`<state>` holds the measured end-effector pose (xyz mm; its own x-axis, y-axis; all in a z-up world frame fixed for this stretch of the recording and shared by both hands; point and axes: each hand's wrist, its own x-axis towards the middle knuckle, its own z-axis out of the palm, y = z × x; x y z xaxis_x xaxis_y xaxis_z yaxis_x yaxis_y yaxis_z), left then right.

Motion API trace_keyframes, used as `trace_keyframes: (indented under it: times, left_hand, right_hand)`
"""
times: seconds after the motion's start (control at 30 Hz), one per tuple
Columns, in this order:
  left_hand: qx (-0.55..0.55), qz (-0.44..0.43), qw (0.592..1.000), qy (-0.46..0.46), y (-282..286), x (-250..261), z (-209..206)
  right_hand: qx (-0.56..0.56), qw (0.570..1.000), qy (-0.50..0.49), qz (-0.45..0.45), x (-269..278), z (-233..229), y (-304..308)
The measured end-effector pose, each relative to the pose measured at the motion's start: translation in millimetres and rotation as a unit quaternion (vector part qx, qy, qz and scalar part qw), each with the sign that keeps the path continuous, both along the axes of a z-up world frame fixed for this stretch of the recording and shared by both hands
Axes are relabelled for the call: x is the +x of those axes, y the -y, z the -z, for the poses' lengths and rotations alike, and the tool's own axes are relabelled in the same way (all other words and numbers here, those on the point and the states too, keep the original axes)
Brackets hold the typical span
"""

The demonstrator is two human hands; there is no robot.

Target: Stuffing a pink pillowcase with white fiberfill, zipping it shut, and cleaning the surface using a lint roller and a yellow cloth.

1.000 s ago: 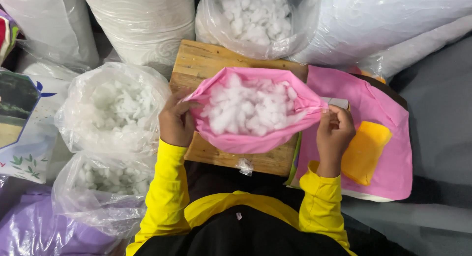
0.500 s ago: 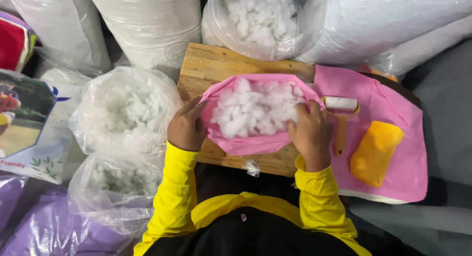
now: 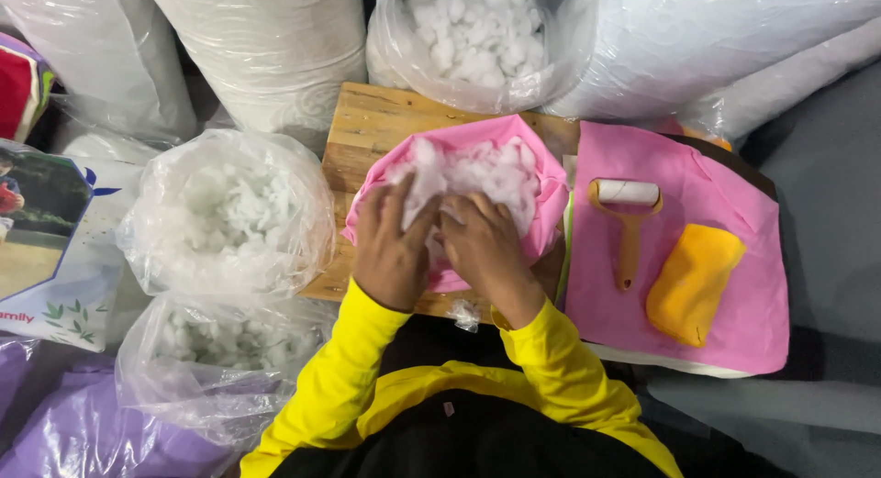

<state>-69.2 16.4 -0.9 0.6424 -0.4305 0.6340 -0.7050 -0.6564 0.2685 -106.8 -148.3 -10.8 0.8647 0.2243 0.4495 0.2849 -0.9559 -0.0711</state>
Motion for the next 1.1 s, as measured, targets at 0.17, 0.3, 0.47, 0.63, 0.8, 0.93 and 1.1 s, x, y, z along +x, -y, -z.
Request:
trace_keyframes:
  times: [0.17, 0.3, 0.47, 0.63, 0.8, 0.93, 1.1]
  left_hand:
    - [0.204, 0.048, 0.960, -0.185, 28, 47, 41]
    - [0.327, -0.059, 0.885, -0.327, 14, 110, 165]
    - [0.218, 0.012, 0.962, -0.163, 8, 65, 96]
    - [0.052, 0.086, 0.990, -0.098, 20, 33, 44]
    - [-0.080, 0.117, 0.989, -0.032, -7, 18, 9]
    - [-0.202, -0.031, 0.979, 0.014, -42, 22, 23]
    - [-0.400, -0.053, 0.822, -0.401, -54, 34, 86]
  right_hand:
    - [-0.032, 0.998, -0.030, 0.047, 13, 22, 57]
    - [-0.021, 0.969, -0.214, 0.123, 23, 83, 121]
    - [0.105, 0.990, -0.085, 0.044, -10, -16, 65]
    - [0.122, 0.992, 0.021, -0.034, 0, -2, 31]
    - [0.159, 0.960, 0.231, 0.024, -32, -35, 58]
    - [0.293, 0.917, 0.229, 0.141, -28, -16, 118]
    - [0.402, 0.896, -0.012, 0.187, -21, -10, 111]
